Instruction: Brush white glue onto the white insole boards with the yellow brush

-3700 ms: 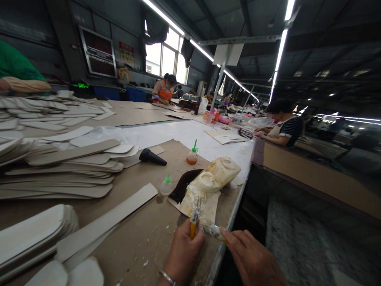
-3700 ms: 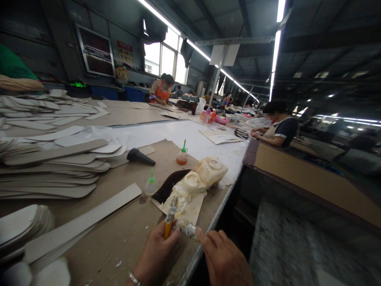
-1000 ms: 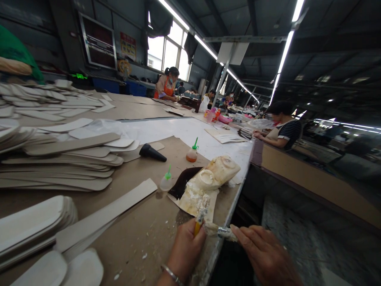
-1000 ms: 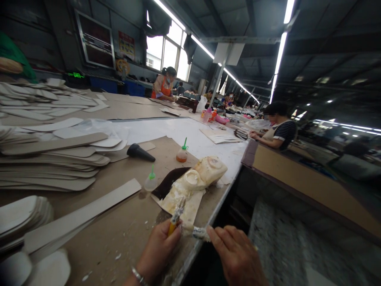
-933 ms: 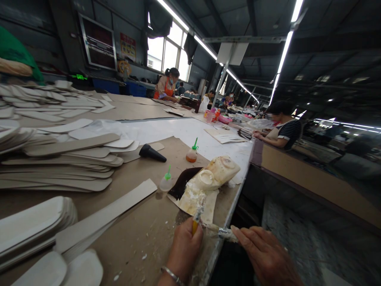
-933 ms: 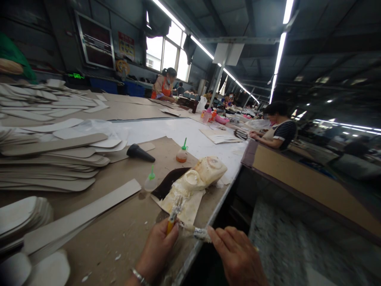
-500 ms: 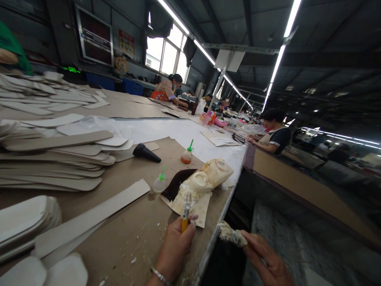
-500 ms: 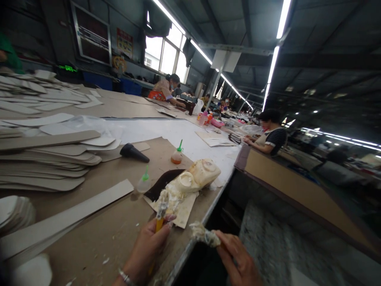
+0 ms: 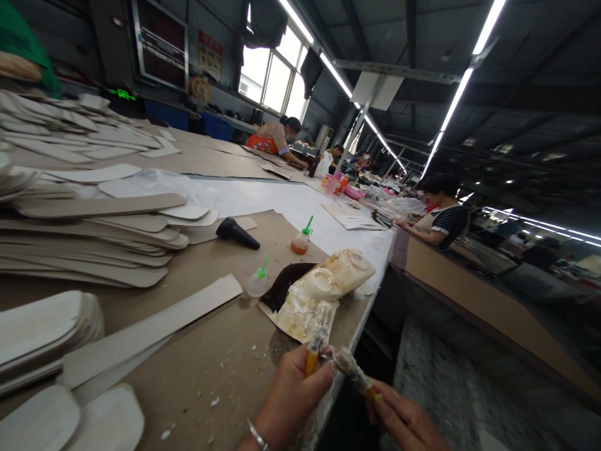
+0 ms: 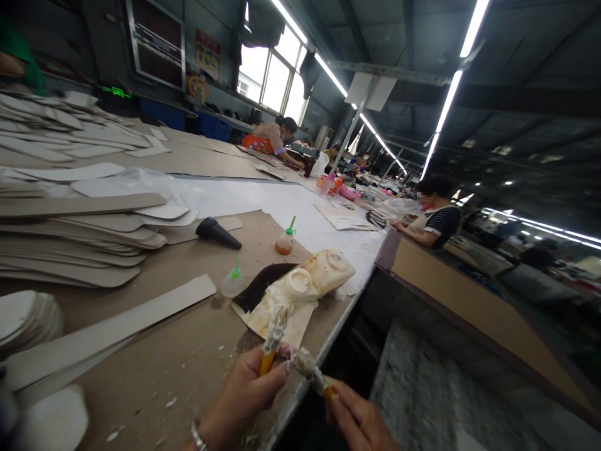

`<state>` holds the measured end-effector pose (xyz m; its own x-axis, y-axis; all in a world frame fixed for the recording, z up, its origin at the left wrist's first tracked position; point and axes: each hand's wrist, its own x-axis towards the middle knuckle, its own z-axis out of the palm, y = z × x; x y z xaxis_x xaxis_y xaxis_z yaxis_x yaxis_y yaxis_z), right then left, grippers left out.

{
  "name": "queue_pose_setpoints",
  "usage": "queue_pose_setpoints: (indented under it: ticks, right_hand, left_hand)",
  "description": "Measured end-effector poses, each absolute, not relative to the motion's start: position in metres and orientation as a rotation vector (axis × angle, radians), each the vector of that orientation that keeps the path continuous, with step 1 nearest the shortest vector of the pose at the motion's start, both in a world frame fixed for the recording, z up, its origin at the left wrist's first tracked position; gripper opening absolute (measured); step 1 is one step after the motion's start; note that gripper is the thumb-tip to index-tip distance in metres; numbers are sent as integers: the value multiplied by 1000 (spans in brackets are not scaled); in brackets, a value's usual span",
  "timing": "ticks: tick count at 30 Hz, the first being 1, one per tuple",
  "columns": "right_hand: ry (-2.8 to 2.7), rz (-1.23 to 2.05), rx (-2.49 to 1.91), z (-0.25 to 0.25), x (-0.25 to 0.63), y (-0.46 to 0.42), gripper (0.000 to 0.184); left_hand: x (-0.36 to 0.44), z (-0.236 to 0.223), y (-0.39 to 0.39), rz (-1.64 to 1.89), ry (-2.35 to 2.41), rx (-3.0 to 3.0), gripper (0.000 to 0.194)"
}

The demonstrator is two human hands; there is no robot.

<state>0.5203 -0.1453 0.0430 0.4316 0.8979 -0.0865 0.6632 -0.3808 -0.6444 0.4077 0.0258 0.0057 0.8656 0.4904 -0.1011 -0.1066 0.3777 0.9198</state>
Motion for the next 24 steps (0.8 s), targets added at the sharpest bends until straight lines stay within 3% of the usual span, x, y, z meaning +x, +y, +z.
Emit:
queue_pose_setpoints:
  ticks: [12, 24]
  right_hand:
    - [-1229, 712, -2338, 44, 517, -139, 43]
    - [-1260, 696, -2392, 39, 519, -147, 44]
  left_hand:
    - [408, 2, 22, 458, 532, 1649, 12]
    - [415, -17, 13, 546, 635, 1495, 26]
